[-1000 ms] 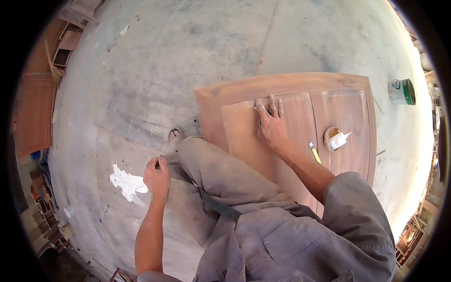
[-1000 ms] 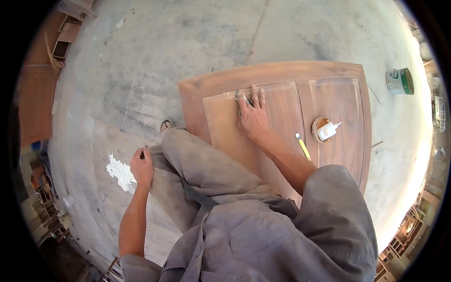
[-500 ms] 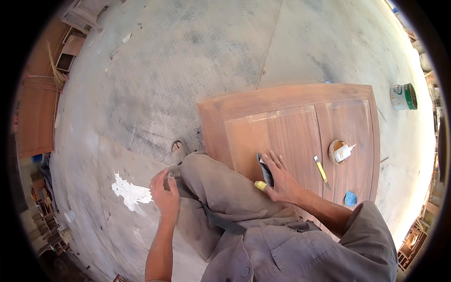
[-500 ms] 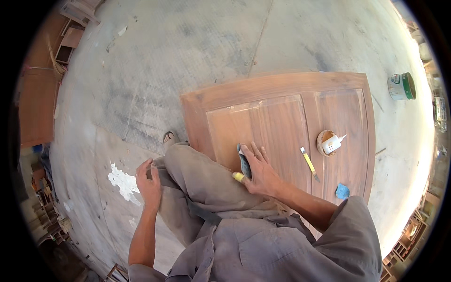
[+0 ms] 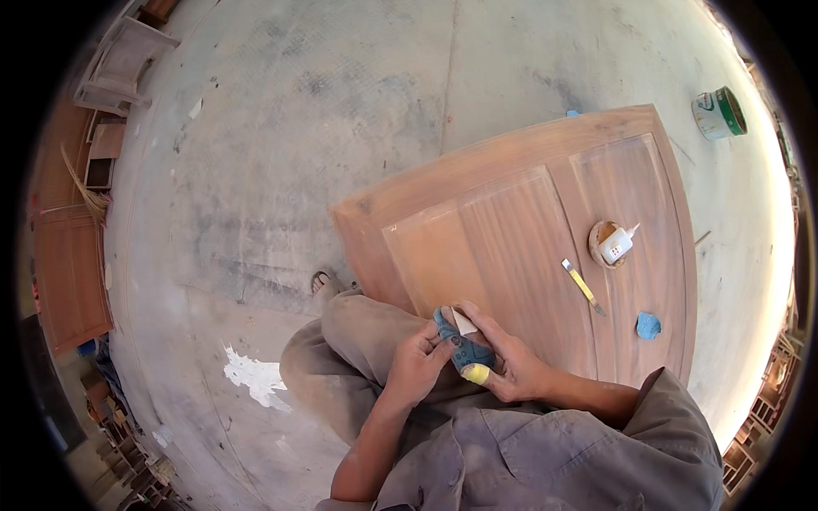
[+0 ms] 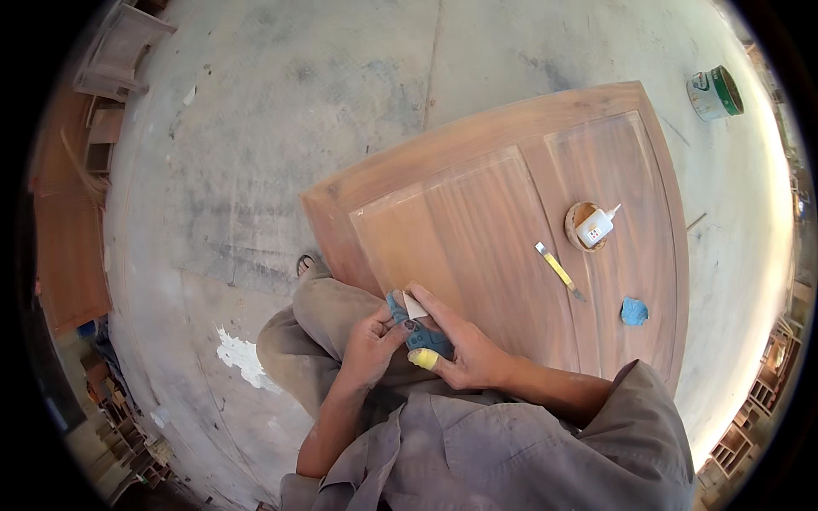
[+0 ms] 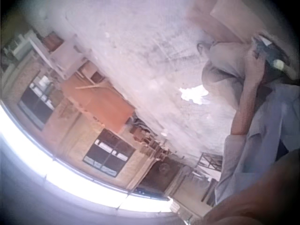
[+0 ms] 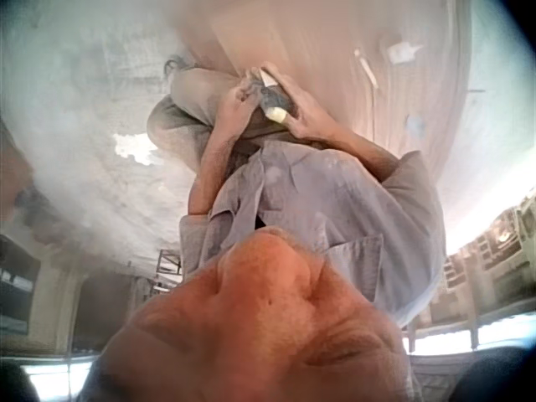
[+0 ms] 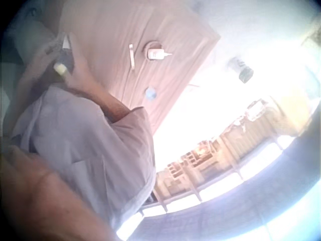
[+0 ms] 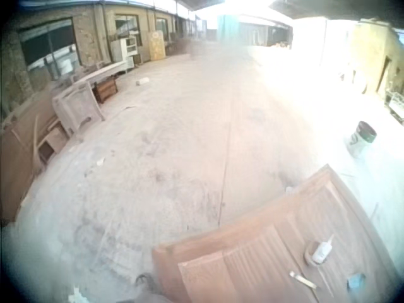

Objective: The person sits on the floor and applies wood filler to a wooden door using a small bottle and a putty knife. They spread the filler into a groove and then smooth the surface with a sanding block.

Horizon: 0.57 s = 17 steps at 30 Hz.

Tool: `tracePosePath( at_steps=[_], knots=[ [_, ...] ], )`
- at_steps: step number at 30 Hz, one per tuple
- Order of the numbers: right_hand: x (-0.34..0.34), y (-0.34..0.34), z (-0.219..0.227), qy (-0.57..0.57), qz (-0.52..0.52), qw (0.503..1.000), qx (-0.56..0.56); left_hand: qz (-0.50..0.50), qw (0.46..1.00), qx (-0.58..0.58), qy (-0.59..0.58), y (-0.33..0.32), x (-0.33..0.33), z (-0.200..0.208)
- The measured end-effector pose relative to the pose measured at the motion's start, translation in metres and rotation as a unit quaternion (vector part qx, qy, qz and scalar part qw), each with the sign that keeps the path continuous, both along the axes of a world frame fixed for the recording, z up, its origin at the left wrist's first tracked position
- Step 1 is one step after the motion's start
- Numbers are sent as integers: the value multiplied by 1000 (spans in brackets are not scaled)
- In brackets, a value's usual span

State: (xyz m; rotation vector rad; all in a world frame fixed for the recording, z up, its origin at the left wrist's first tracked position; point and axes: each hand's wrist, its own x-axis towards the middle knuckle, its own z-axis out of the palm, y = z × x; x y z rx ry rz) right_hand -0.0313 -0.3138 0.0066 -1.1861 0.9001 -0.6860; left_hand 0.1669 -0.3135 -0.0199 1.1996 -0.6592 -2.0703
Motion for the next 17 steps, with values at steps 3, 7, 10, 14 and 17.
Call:
tracePosePath(
  at_steps=[3,7,10,14,17],
  knots=[
    [-7,-5,-8,85,-102,988,-75,-31,999,4,-41,-10,-4,9],
    [-21,-11,-7,182,-128,975,4,-44,998,-15,-35,-7,-8,8],
    [-23,-1,-20,139,-137,981,9,-36,999,3,-28,-11,-15,3],
    [-46,-22,-18,226,-100,966,-81,-6,999,22,-29,-24,-20,-6],
    [-103,-83,-57,342,-136,891,-267,9,998,-28,-63,-41,15,-29]
  ],
)
